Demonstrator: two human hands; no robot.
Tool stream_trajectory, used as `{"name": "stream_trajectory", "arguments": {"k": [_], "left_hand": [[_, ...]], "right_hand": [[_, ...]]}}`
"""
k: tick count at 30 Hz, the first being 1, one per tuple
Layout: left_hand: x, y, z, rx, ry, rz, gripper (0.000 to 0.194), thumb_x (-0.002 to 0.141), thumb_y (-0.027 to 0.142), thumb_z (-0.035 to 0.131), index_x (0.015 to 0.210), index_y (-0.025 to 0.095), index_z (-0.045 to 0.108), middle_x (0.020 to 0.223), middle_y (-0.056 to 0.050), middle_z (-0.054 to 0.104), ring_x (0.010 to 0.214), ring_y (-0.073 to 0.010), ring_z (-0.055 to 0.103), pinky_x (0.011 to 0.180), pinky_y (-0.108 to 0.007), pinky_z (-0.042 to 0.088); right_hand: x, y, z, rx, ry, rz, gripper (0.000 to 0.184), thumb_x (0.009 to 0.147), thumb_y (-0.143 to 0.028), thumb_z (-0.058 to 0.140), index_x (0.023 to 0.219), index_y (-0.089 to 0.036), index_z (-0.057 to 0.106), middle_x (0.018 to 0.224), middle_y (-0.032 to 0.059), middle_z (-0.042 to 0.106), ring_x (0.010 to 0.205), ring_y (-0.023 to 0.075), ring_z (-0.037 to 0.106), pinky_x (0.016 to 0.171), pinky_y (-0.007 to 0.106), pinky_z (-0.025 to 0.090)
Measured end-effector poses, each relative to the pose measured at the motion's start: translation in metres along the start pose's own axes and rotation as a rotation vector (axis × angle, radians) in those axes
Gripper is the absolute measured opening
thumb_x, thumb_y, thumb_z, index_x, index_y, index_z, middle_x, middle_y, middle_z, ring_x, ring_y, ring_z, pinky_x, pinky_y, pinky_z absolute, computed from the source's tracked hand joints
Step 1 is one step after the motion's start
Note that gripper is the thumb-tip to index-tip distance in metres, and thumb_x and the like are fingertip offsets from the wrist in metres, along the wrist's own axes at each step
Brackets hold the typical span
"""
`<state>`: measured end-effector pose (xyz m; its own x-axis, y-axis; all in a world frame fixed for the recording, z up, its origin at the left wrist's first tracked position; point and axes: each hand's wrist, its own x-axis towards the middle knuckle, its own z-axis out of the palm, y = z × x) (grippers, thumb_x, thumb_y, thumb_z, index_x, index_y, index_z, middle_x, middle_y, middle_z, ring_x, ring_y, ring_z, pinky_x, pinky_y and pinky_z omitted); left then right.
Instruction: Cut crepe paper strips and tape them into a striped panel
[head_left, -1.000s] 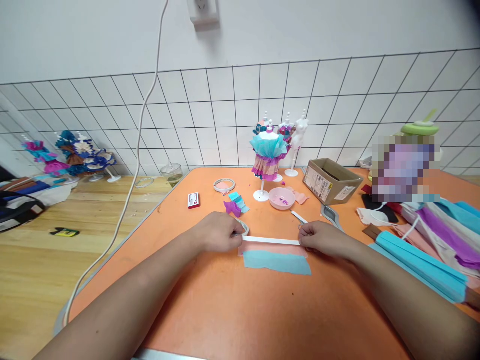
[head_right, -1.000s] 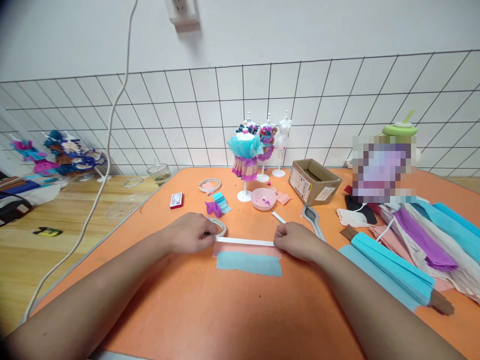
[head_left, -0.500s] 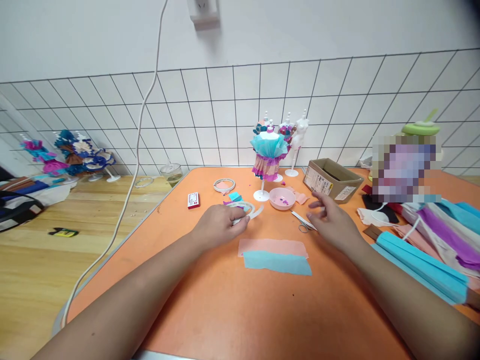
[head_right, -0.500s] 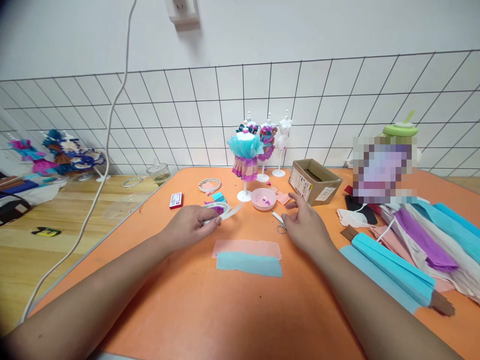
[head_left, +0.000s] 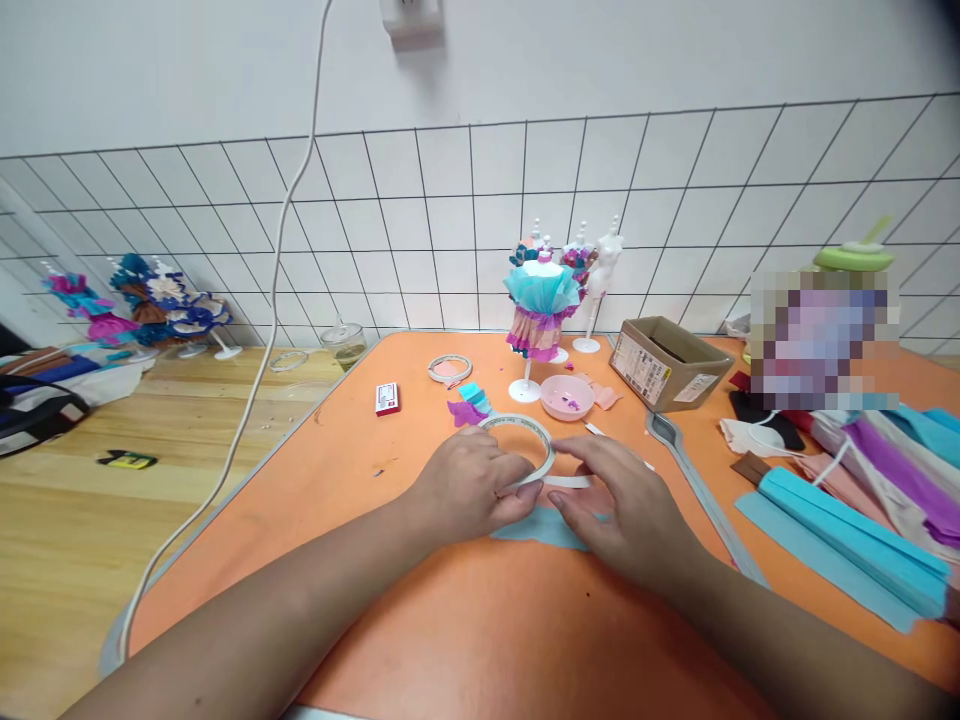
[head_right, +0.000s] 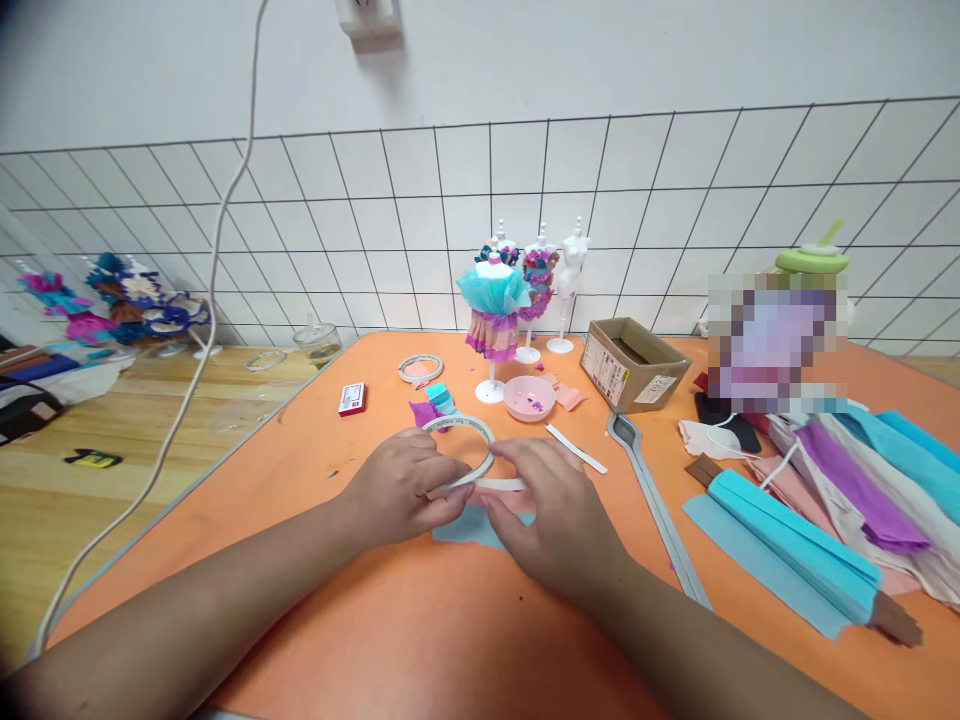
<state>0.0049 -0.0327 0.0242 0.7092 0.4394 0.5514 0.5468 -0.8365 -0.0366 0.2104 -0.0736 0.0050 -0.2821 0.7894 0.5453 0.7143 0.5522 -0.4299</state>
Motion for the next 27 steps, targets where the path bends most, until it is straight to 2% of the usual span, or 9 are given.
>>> {"name": "stream_trajectory", "arguments": {"k": [3, 5, 10, 14, 18, 21, 23, 25, 27], "left_hand": [[-0.003, 0.002, 0.005, 0.045, 0.012, 0.003, 0.035, 0.083, 0.035, 0.049, 0.053, 0.019, 0.054, 0.042, 0.002, 0.043, 0.045, -0.0117, 0.041, 0.051, -0.027, 0.03], [-0.004, 0.004, 0.007, 0.063, 0.022, 0.003, 0.037, 0.083, 0.036, 0.049, 0.05, 0.019, 0.051, 0.041, 0.002, 0.041, 0.044, -0.0115, 0.04, 0.05, -0.027, 0.03], [-0.002, 0.005, 0.008, 0.012, 0.019, 0.046, 0.029, 0.083, 0.03, 0.048, 0.056, 0.019, 0.053, 0.046, 0.002, 0.045, 0.049, -0.0122, 0.044, 0.06, -0.029, 0.038], [-0.002, 0.005, 0.008, -0.019, -0.019, 0.046, 0.026, 0.081, 0.026, 0.048, 0.056, 0.018, 0.05, 0.051, 0.001, 0.049, 0.053, -0.0125, 0.046, 0.061, -0.028, 0.037], [-0.002, 0.012, 0.007, -0.039, 0.011, -0.023, 0.025, 0.074, 0.026, 0.052, 0.051, 0.018, 0.046, 0.045, 0.003, 0.043, 0.048, -0.0112, 0.04, 0.055, -0.027, 0.03], [-0.001, 0.018, 0.006, -0.188, -0.018, -0.145, 0.027, 0.073, 0.024, 0.052, 0.048, 0.017, 0.043, 0.044, 0.004, 0.039, 0.046, -0.0091, 0.035, 0.051, -0.025, 0.027], [0.002, 0.015, 0.007, -0.352, -0.059, -0.28, 0.027, 0.075, 0.023, 0.05, 0.049, 0.016, 0.045, 0.045, 0.004, 0.04, 0.046, -0.0081, 0.037, 0.049, -0.023, 0.026], [0.004, 0.002, 0.005, -0.491, -0.066, -0.467, 0.027, 0.078, 0.025, 0.047, 0.052, 0.016, 0.051, 0.048, 0.003, 0.045, 0.048, -0.008, 0.041, 0.048, -0.02, 0.028], [0.004, -0.018, 0.0, -0.49, 0.025, -0.627, 0.028, 0.08, 0.029, 0.048, 0.056, 0.015, 0.056, 0.052, 0.002, 0.05, 0.051, -0.009, 0.045, 0.048, -0.02, 0.03]], "right_hand": [[0.0, -0.003, -0.002, -0.038, -0.046, -0.004, 0.015, 0.083, -0.034, 0.055, 0.093, -0.024, 0.06, 0.085, 0.0012, 0.069, 0.077, 0.0189, 0.063, 0.107, 0.05, 0.025], [0.0, -0.005, -0.002, -0.039, -0.08, 0.029, 0.009, 0.083, -0.032, 0.054, 0.085, -0.024, 0.059, 0.071, -0.0024, 0.066, 0.064, 0.0156, 0.06, 0.108, 0.05, 0.021], [0.004, -0.005, -0.004, 0.057, -0.213, 0.241, 0.012, 0.084, -0.037, 0.055, 0.083, -0.026, 0.06, 0.068, -0.0042, 0.067, 0.065, 0.0165, 0.06, 0.098, 0.044, 0.036], [0.004, -0.006, -0.007, 0.044, -0.274, 0.238, 0.021, 0.086, -0.043, 0.052, 0.08, -0.027, 0.065, 0.066, -0.0034, 0.066, 0.061, 0.0157, 0.059, 0.087, 0.04, 0.043], [-0.001, -0.007, -0.005, -0.025, -0.284, 0.041, 0.019, 0.088, -0.028, 0.049, 0.08, -0.026, 0.065, 0.063, -0.004, 0.063, 0.06, 0.0129, 0.056, 0.089, 0.038, 0.043], [-0.004, -0.007, -0.004, -0.177, -0.126, -0.225, 0.025, 0.089, -0.018, 0.044, 0.076, -0.022, 0.066, 0.058, -0.0029, 0.058, 0.057, 0.0114, 0.051, 0.099, 0.04, 0.036], [-0.005, -0.009, -0.006, -0.247, -0.039, -0.372, 0.023, 0.087, -0.014, 0.045, 0.08, -0.02, 0.066, 0.058, -0.0021, 0.055, 0.057, 0.0115, 0.05, 0.101, 0.041, 0.035], [-0.007, -0.013, -0.009, -0.245, -0.031, -0.489, 0.022, 0.085, -0.01, 0.045, 0.085, -0.018, 0.066, 0.06, -0.0015, 0.057, 0.061, 0.0117, 0.051, 0.104, 0.043, 0.031], [-0.008, -0.016, -0.011, -0.196, -0.042, -0.534, 0.023, 0.085, -0.008, 0.045, 0.089, -0.018, 0.065, 0.063, -0.0015, 0.058, 0.064, 0.0117, 0.053, 0.106, 0.046, 0.029]]}}
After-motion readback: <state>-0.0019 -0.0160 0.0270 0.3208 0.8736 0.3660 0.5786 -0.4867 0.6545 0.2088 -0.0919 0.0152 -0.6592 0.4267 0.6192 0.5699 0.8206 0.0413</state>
